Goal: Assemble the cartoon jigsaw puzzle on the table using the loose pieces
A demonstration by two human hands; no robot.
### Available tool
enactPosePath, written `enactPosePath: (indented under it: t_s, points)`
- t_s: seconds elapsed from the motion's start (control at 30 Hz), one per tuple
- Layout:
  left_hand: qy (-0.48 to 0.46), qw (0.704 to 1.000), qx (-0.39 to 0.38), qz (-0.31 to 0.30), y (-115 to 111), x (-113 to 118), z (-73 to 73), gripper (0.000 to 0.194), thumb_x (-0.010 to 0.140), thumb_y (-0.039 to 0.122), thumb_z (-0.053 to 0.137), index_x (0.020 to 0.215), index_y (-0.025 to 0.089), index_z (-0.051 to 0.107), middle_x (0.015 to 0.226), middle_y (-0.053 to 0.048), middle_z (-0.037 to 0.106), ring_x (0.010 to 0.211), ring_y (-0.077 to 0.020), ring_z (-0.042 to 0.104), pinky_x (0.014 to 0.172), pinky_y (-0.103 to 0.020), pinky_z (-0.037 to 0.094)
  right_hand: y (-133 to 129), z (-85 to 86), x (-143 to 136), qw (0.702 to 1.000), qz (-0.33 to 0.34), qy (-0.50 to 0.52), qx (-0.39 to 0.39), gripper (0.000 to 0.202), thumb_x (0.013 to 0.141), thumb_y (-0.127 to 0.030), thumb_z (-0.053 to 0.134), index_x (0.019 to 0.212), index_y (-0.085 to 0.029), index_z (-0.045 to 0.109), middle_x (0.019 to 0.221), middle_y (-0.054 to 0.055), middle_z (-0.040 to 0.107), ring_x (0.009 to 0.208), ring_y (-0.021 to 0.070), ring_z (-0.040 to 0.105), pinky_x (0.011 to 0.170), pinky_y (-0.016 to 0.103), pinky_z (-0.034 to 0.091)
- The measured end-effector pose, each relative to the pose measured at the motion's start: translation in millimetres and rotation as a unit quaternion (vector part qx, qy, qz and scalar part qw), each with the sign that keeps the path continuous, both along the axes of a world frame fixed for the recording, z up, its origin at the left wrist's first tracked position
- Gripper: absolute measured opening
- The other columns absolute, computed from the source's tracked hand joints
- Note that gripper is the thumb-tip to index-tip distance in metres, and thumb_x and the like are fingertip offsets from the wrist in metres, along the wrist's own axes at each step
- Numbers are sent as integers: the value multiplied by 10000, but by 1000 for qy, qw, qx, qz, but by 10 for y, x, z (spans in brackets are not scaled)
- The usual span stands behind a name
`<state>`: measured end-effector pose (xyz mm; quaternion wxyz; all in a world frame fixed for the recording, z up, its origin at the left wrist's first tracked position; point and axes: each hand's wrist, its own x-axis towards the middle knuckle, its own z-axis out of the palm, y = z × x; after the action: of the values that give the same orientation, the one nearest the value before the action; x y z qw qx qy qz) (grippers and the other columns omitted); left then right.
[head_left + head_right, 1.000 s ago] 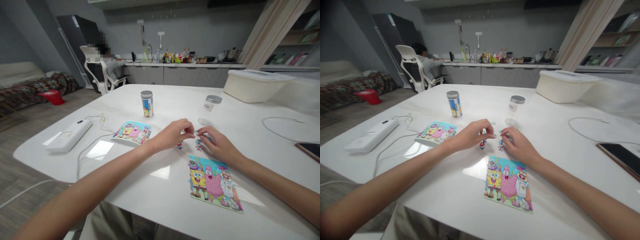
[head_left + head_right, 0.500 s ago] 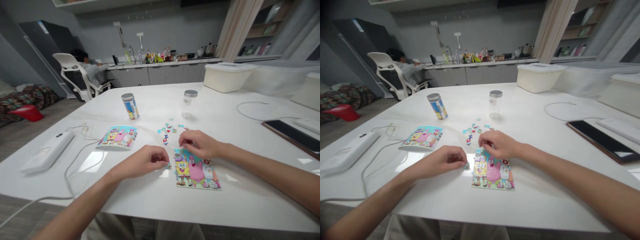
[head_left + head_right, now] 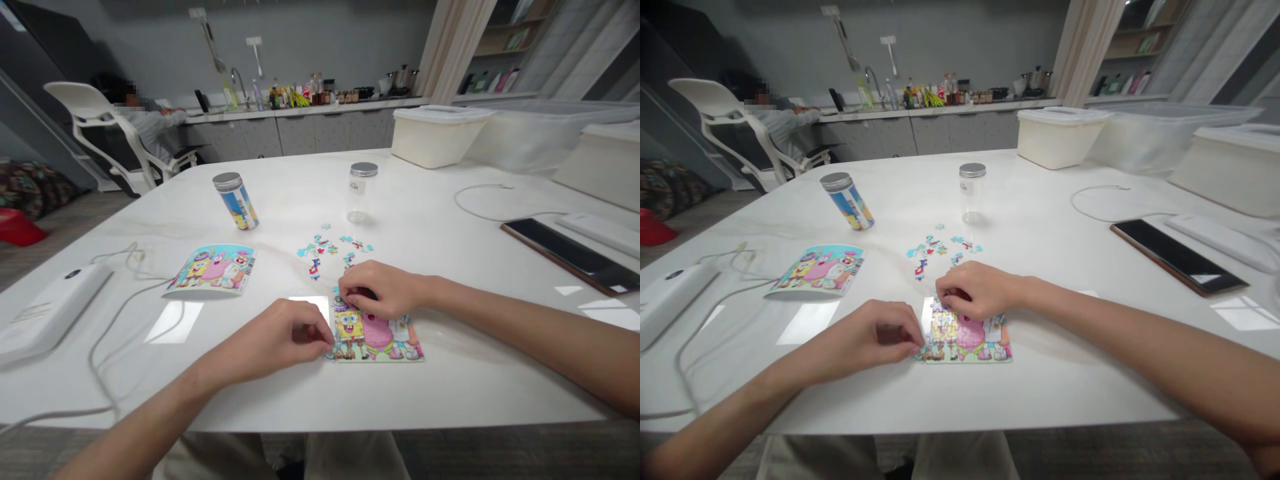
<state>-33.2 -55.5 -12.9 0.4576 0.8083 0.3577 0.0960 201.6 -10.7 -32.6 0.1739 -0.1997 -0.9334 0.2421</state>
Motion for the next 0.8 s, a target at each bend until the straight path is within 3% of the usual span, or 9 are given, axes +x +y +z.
enactPosePath:
  t_s: [0.27,0.8]
  points:
    - [13,997,69,8,-19,36,-20,82,795,203,626,742,194,687,748,21,591,620,-82,517,565,-195,393,2,-14,5,1000,-5,-5,2,102,813,-159,433,722,-190,464,635,-21,484,586,114,415,607,251,344]
    - [20,996,87,-20,-34,23,33,62,739,240,710,765,196,675,798,17,574,655,-92,517,595,-211,411,4,-15,6,1000,-7,-10,4,105,819,-158,429,724,-196,452,640,-25,478,582,113,413,605,248,343]
